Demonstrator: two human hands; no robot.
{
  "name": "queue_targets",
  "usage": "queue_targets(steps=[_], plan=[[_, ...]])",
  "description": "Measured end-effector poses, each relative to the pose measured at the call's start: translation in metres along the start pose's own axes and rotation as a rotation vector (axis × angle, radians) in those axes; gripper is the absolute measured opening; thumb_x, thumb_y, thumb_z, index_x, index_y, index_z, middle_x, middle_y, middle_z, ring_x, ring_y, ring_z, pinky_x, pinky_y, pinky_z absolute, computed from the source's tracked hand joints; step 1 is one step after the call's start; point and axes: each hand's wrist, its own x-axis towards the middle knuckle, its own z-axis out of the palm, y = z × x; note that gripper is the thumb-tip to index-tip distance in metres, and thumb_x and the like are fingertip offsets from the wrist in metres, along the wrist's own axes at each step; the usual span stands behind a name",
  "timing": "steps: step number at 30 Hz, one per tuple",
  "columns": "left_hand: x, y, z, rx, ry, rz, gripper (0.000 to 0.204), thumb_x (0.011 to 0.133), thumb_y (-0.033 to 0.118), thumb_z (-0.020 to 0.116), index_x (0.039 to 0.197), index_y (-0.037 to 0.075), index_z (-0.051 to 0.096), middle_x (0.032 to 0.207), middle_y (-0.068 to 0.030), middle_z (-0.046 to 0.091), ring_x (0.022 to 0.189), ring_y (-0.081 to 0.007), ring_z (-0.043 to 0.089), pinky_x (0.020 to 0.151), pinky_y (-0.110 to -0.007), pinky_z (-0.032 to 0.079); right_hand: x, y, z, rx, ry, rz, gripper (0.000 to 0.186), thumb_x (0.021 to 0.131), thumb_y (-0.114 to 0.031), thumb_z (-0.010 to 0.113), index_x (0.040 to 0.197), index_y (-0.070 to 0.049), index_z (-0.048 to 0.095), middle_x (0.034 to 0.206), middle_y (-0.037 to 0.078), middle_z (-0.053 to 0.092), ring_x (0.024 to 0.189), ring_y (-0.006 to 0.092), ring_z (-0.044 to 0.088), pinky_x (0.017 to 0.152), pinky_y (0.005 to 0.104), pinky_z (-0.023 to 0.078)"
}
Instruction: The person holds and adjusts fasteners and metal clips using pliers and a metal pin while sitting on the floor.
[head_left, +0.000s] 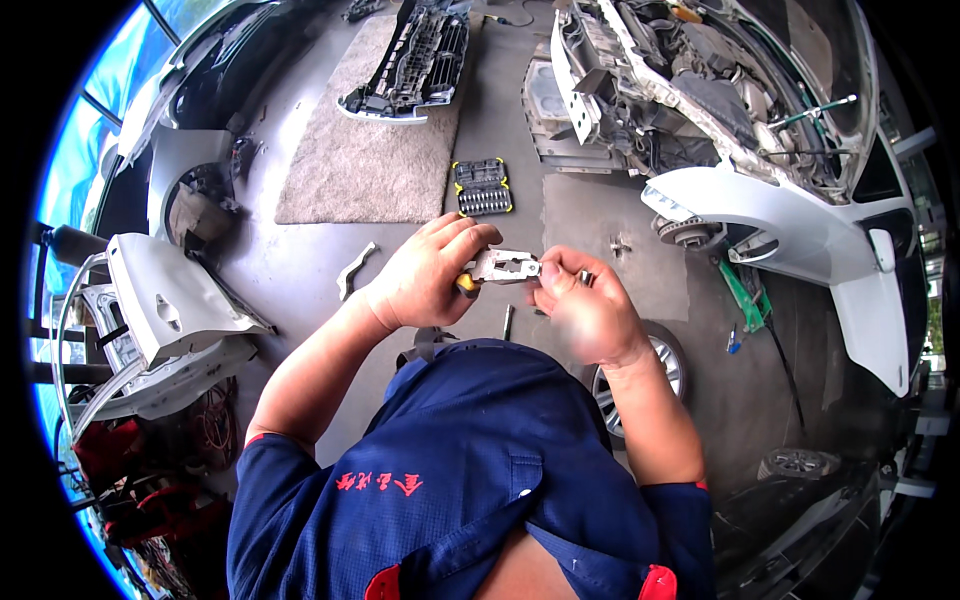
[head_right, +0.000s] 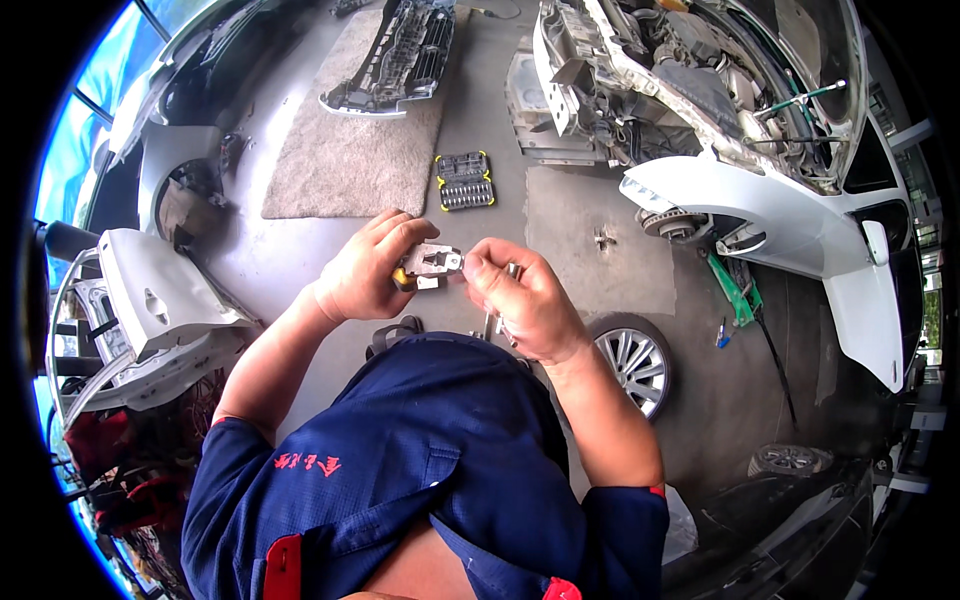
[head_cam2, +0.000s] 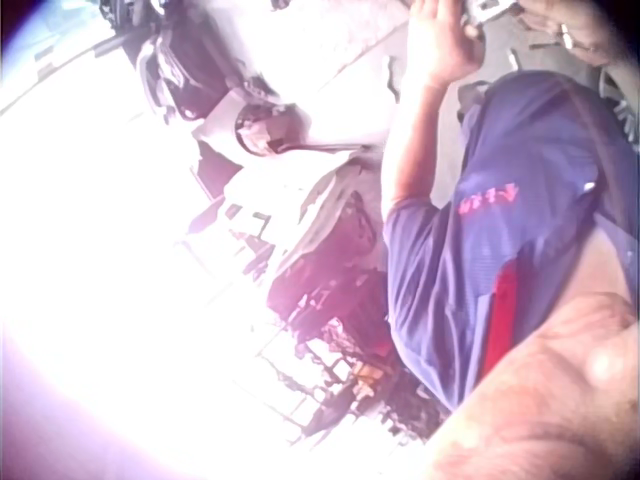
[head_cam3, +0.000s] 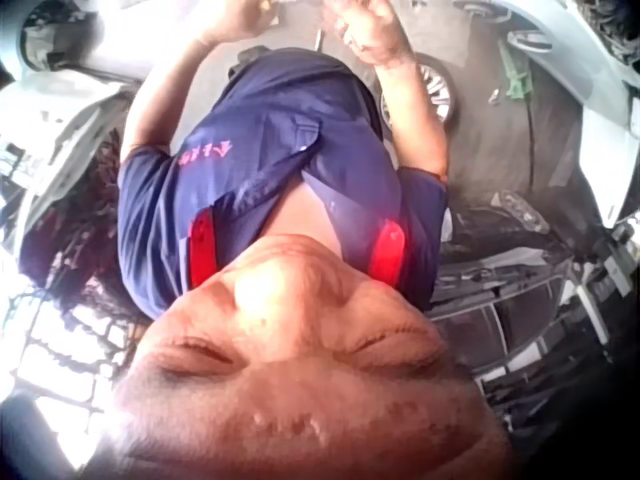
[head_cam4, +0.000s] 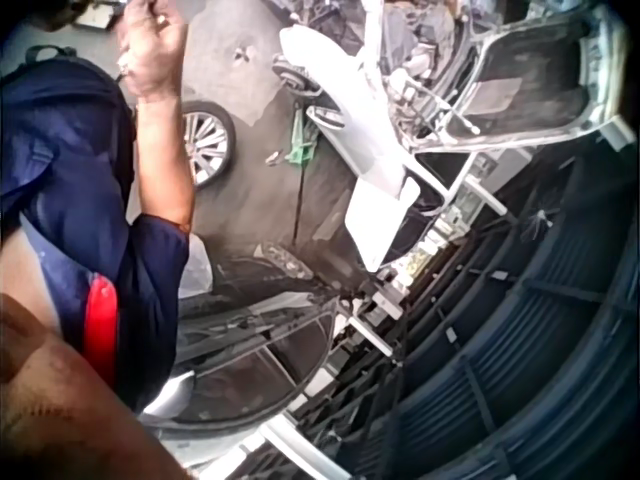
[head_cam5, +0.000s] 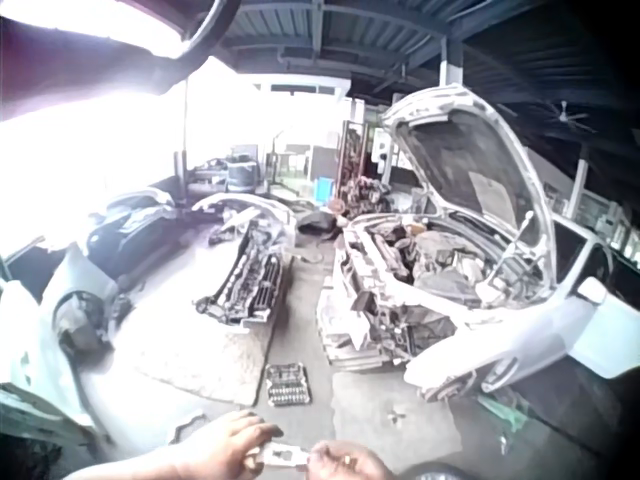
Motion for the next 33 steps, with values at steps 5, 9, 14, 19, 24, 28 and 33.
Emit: queue_targets(steps=[5, 9, 14, 19, 24, 28, 33], plan=[[-0.005, 0.002, 0.019, -0.098, 0.092, -0.087, 0.060, 0.071, -0.002, 0.069, 0.129, -0.002, 0.056, 0.115, -0.0229, 0.065, 0.107, -0.0452, 0.063, 0.097, -0.051, 0.053, -0.005, 0.002, 0.025, -0.414, 0.248, -0.333, 0.016, 0.110, -0.017, 0.064, 0.102, -0.004, 0.068, 0.080, -0.005, 0.061, 0.069, 0.0002, 0.045, 0.061, 0.0200, 0.037], [-0.005, 0.010, 0.023, -0.181, 0.071, -0.135, 0.063, 0.068, -0.002, 0.066, 0.130, -0.003, 0.054, 0.117, -0.0248, 0.063, 0.109, -0.0473, 0.062, 0.099, -0.051, 0.051, -0.002, 0.010, 0.014, -0.354, 0.199, -0.321, 0.016, 0.112, -0.020, 0.061, 0.106, -0.006, 0.067, 0.078, -0.005, 0.056, 0.067, 0.0004, 0.044, 0.060, 0.0198, 0.035], [-0.003, 0.004, 0.020, -0.154, 0.085, -0.087, 0.061, 0.069, -0.001, 0.067, 0.129, -0.001, 0.056, 0.116, -0.0222, 0.065, 0.106, -0.0448, 0.062, 0.096, -0.050, 0.053, 0.000, -0.001, 0.006, -0.141, 0.136, -0.188, 0.036, 0.116, -0.034, 0.052, 0.099, -0.006, 0.068, 0.074, -0.005, 0.052, 0.066, 0.0027, 0.044, 0.059, 0.0215, 0.035], [-0.003, 0.001, 0.018, -0.138, 0.062, -0.063, 0.064, 0.068, -0.001, 0.066, 0.131, -0.002, 0.054, 0.117, -0.0239, 0.063, 0.106, -0.0461, 0.062, 0.096, -0.051, 0.052, 0.005, -0.004, 0.015, -0.047, 0.179, -0.104, 0.030, 0.113, -0.030, 0.060, 0.097, -0.006, 0.068, 0.075, -0.006, 0.052, 0.068, 0.0018, 0.046, 0.060, 0.0200, 0.036], [-0.002, 0.005, 0.017, -0.124, 0.123, -0.052, 0.059, 0.071, 0.001, 0.070, 0.128, -0.001, 0.057, 0.115, -0.0193, 0.067, 0.103, -0.0424, 0.063, 0.093, -0.048, 0.054, 0.004, 0.003, 0.002, -0.340, 0.067, -0.298, 0.023, 0.112, -0.025, 0.063, 0.101, -0.006, 0.065, 0.081, -0.006, 0.059, 0.071, 0.0012, 0.048, 0.065, 0.0194, 0.039], [-0.004, 0.005, 0.019, -0.124, 0.141, -0.063, 0.058, 0.071, 0.000, 0.070, 0.128, -0.001, 0.057, 0.115, -0.0191, 0.067, 0.103, -0.0423, 0.063, 0.093, -0.048, 0.054, 0.004, 0.004, 0.018, -0.402, 0.155, -0.406, 0.017, 0.111, -0.021, 0.063, 0.105, -0.005, 0.063, 0.084, -0.003, 0.065, 0.073, 0.0008, 0.050, 0.067, 0.0200, 0.040], [-0.005, 0.004, 0.011, -0.052, 0.129, -0.076, 0.058, 0.070, 0.003, 0.073, 0.127, 0.001, 0.060, 0.110, -0.0173, 0.066, 0.102, -0.0401, 0.063, 0.092, -0.047, 0.054, 0.002, -0.004, 0.019, -0.141, 0.094, -0.208, 0.019, 0.114, -0.024, 0.059, 0.107, -0.006, 0.062, 0.086, 0.001, 0.067, 0.072, 0.0011, 0.049, 0.065, 0.0201, 0.039]])
